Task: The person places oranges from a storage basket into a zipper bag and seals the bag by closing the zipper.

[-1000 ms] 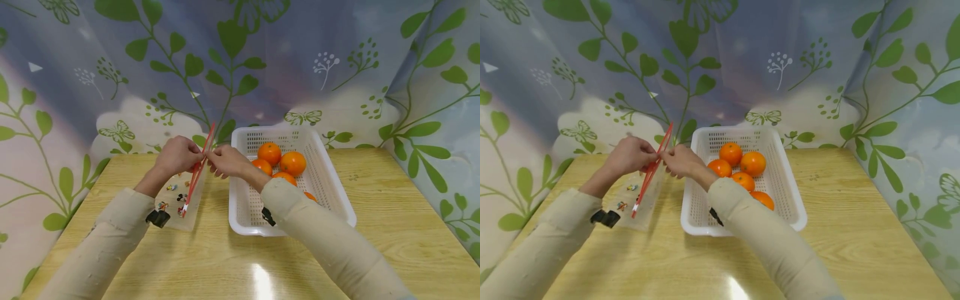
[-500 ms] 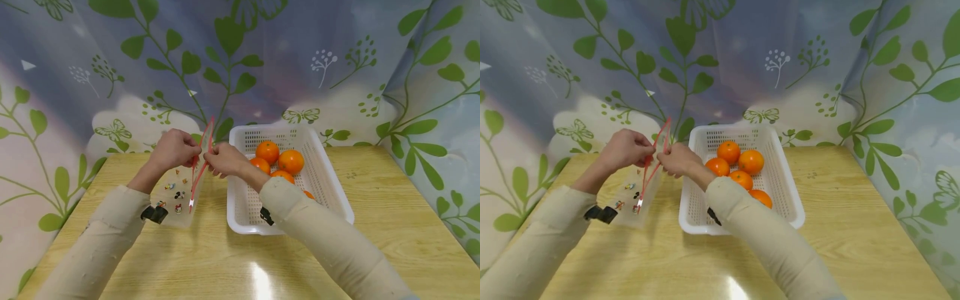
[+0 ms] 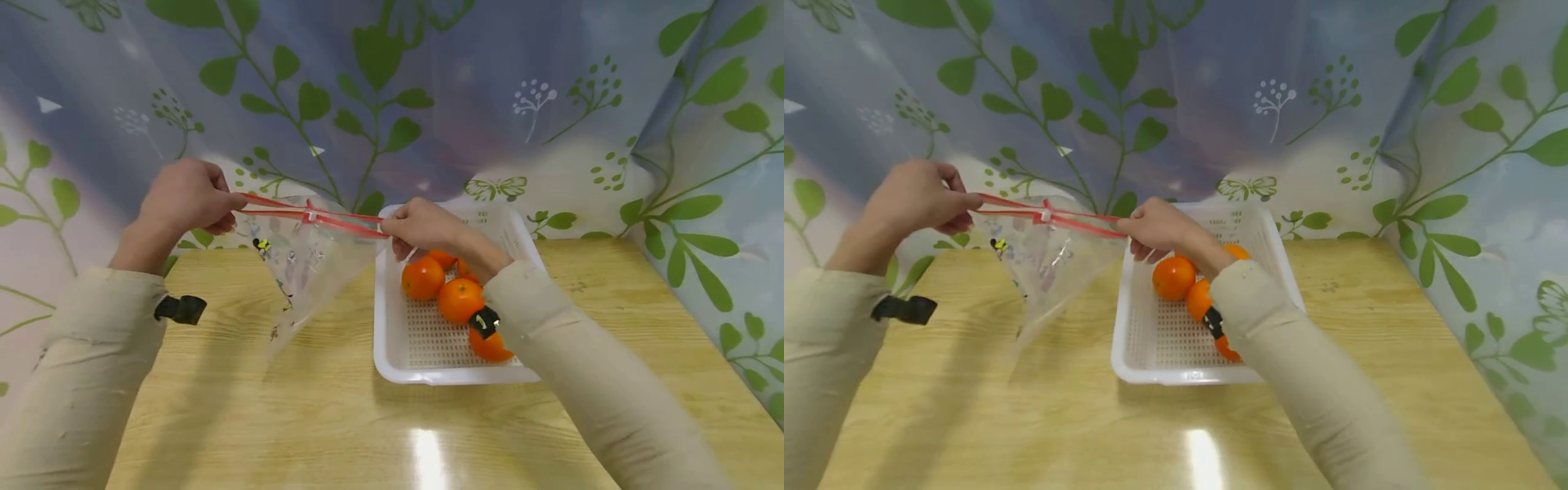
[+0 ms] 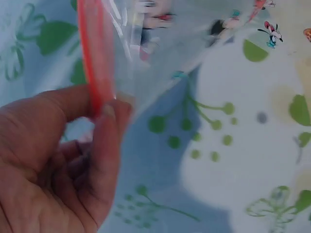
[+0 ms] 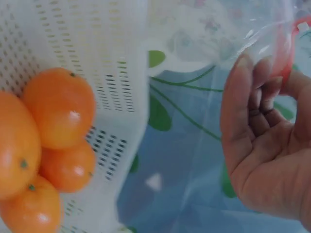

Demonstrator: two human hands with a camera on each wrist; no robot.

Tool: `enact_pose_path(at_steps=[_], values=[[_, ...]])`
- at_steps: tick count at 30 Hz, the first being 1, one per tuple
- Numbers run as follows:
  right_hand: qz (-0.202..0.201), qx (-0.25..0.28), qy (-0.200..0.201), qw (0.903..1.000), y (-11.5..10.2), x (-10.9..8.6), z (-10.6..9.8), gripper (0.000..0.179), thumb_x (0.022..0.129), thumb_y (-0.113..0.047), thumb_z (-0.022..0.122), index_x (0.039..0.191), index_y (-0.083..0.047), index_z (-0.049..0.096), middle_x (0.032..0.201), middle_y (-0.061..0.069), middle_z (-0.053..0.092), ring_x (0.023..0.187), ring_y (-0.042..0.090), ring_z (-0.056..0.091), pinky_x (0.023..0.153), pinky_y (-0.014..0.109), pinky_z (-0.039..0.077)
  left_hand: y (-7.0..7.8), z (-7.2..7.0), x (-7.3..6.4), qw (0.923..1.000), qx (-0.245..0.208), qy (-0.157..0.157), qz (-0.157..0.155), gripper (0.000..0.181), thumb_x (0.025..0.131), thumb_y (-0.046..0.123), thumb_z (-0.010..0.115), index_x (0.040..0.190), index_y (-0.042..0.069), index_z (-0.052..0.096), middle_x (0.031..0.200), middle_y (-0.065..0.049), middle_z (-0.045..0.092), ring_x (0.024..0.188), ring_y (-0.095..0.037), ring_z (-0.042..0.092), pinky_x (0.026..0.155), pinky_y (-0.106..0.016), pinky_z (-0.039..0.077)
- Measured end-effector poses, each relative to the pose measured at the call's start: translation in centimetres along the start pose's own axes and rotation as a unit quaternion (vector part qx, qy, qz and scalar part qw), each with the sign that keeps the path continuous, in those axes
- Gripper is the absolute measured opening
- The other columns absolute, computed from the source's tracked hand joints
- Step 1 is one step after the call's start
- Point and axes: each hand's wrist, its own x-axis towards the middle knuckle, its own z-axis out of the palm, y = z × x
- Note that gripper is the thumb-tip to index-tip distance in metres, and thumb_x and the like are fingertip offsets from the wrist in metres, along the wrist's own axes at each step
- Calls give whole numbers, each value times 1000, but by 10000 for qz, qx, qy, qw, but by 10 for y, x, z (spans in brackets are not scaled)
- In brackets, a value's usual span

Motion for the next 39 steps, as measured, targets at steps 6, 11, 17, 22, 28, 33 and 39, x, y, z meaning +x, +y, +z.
enact_pose_path(at_steps=[6, 11, 17, 22, 28, 33, 39], values=[[-107, 9, -147, 9998, -4, -6, -5, 37, 99, -26, 48, 75, -2, 64, 72, 10, 64, 73, 25, 65, 70, 36, 56, 15, -12, -7, 9979, -178, -618, -8, 26, 93, 23, 58, 101, -1, 52, 69, -6, 69, 61, -19, 68, 76, -51, 49], [-285, 168, -266, 9991, -8, -8, 3, 38, 100, -25, 45, 76, -2, 63, 74, 11, 64, 71, 24, 65, 69, 35, 56, 24, -7, -15, 9966, -274, -763, 138, 26, 93, 21, 57, 101, -4, 60, 68, -6, 69, 60, -18, 67, 71, -43, 54], [-559, 239, -352, 9975, -15, -9, 11, 38, 101, -24, 43, 78, -1, 62, 76, 13, 64, 71, 25, 66, 71, 38, 56, 38, 0, -22, 9964, -272, -670, 432, 19, 91, 16, 62, 87, -2, 65, 67, -7, 68, 58, -18, 66, 60, -34, 56], [-512, 136, -352, 9980, -15, -10, 13, 37, 101, -26, 45, 81, 0, 63, 76, 11, 65, 70, 24, 65, 72, 39, 55, 40, 2, -24, 9968, -107, -621, 484, 17, 90, 16, 63, 84, 0, 65, 66, -5, 68, 57, -17, 66, 61, -36, 55], [-517, 85, -314, 9981, -10, -12, 12, 35, 101, -26, 47, 84, 0, 63, 77, 12, 65, 71, 24, 64, 75, 40, 55, 39, 9, -24, 9969, -398, -494, 463, 17, 89, 16, 61, 85, 0, 63, 67, -5, 68, 58, -17, 66, 60, -35, 55], [-604, 36, -276, 9978, -5, -14, 11, 37, 101, -32, 48, 84, -2, 62, 79, 10, 66, 73, 23, 65, 72, 35, 53, 39, 16, -23, 9967, -498, -399, 504, 16, 89, 16, 59, 82, 1, 59, 64, -4, 67, 57, -18, 66, 57, -34, 54], [-791, -239, -254, 9963, 8, -19, 0, 39, 101, -37, 47, 87, -4, 62, 86, 10, 66, 77, 23, 63, 73, 36, 52, 37, 23, -21, 9965, -489, -402, 542, 15, 88, 16, 58, 84, 1, 60, 64, -4, 67, 56, -18, 66, 57, -34, 54]])
